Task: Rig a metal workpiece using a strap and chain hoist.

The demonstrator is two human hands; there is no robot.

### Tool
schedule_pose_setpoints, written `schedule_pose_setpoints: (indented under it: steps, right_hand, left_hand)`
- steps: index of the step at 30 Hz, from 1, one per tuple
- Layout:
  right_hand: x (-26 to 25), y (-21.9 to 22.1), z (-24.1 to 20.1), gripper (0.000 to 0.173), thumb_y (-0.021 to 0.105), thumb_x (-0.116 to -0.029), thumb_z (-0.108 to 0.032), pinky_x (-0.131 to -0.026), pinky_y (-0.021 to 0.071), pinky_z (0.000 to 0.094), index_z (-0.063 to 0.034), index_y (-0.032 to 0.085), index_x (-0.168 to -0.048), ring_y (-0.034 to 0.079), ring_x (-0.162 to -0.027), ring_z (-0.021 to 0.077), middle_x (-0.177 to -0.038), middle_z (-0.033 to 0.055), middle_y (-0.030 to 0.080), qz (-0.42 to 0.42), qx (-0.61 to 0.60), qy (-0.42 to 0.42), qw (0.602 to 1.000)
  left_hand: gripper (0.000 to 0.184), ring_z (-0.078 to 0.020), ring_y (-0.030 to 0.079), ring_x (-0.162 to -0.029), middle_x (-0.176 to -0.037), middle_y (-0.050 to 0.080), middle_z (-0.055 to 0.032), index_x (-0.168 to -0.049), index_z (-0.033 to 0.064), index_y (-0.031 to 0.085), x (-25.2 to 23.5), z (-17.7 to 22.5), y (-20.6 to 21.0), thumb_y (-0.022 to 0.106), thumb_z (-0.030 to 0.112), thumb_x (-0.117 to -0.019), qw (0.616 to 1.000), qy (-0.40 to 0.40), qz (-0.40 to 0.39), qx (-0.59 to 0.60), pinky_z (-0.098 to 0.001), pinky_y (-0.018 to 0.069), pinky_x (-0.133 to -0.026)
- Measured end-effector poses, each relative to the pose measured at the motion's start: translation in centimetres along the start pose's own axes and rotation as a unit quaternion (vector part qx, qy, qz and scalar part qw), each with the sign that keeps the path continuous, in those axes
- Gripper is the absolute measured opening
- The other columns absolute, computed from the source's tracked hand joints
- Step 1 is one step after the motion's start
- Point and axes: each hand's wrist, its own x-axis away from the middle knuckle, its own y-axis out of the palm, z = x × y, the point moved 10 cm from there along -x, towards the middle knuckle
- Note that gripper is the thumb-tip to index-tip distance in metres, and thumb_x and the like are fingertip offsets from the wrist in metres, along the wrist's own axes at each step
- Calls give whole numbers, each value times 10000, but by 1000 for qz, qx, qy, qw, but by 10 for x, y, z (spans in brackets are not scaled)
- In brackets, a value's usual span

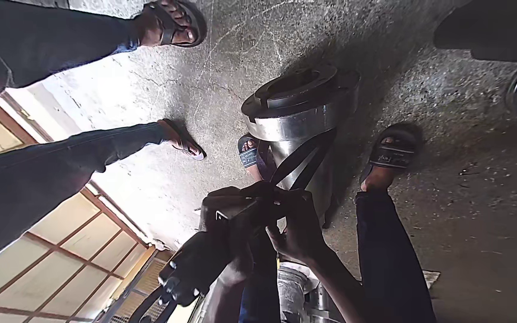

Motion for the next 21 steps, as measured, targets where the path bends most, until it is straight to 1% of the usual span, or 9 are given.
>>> schedule_pose_setpoints:
  steps: [2, 3, 7, 11, 14, 16, 17, 19, 21]
  right_hand:
    - [0, -1, 3, 356, 560, -895, -384, -952, 416, 453, -130, 670, -1117, 644, -989, 194, -1060, 41, 723, 10, 4, 2, 1000]
    - [-1, -3, 6, 369, 578, -879, -369, -944, 421, 455, -115, 677, -1128, 644, -986, 200, -1052, 49, 721, 16, 10, 6, 1000]
    - [-7, -11, 17, 592, 654, -813, -329, -945, 448, 476, -30, 625, -1323, 645, -981, 244, -1050, 86, 709, 1, 42, 19, 999]
    - [-14, -15, 18, 677, 708, -763, -298, -959, 452, 476, -25, 591, -1370, 654, -1000, 255, -1089, 95, 719, -27, 36, 5, 999]
    - [-15, -18, 15, 688, 724, -743, -316, -984, 447, 457, -17, 607, -1352, 650, -1022, 238, -1105, 91, 719, -21, 1, 5, 1000]
    - [-13, -22, 16, 687, 735, -750, -312, -980, 457, 436, -14, 590, -1352, 636, -1050, 214, -1142, 94, 705, 6, -53, 19, 998]
    - [-14, -25, 19, 673, 742, -750, -293, -957, 477, 418, -13, 588, -1342, 639, -1041, 192, -1134, 90, 705, 21, -85, 36, 996]
    - [-14, -36, 31, 591, 785, -773, -260, -844, 594, 332, -26, 599, -1283, 679, -964, 106, -1074, 50, 704, 68, -153, 93, 982]
    - [-15, -51, 36, 497, 778, -817, -226, -780, 619, 272, -39, 603, -1243, 692, -905, 46, -1025, 12, 711, 114, -168, 116, 972]
  left_hand:
    - [41, -51, 636, -809, -873, 645, 71, -952, 181, 610, -5, -2, 5, 615, 221, -944, 1000, -2, 22, -7, -244, 558, -759]
    - [31, -28, 629, -740, -791, 641, 95, -889, 203, 627, -5, -3, 7, 626, 194, -919, 999, -14, 37, -9, -220, 549, -715]
    - [50, -14, 638, -684, -727, 648, 94, -886, 142, 646, 4, -10, -2, 694, 136, -876, 998, -50, 36, -26, -203, 563, -674]
    - [61, 8, 605, -616, -677, 631, 120, -830, 191, 677, 14, -17, -8, 696, 154, -874, 990, -135, -42, -28, -180, 537, -620]
    - [30, 19, 619, -655, -715, 648, 127, -854, 199, 701, 20, -15, -8, 728, 188, -859, 977, -165, -129, -46, -177, 549, -650]
    - [80, 46, 629, -724, -776, 664, 141, -897, 203, 710, 25, -11, -12, 758, 257, -862, 963, -162, -189, -105, -162, 555, -703]
    - [141, 45, 640, -773, -821, 678, 126, -940, 166, 713, 28, -11, -15, 768, 268, -858, 952, -165, -214, -145, -171, 563, -746]
    - [258, 46, 653, -840, -885, 700, 99, -1016, 98, 714, 37, -19, -22, 799, 267, -840, 929, -188, -242, -205, -187, 568, -807]
    - [269, 68, 653, -901, -943, 712, 104, -1072, 80, 703, 50, -33, -20, 806, 199, -855, 925, -203, -265, -182, -159, 558, -858]
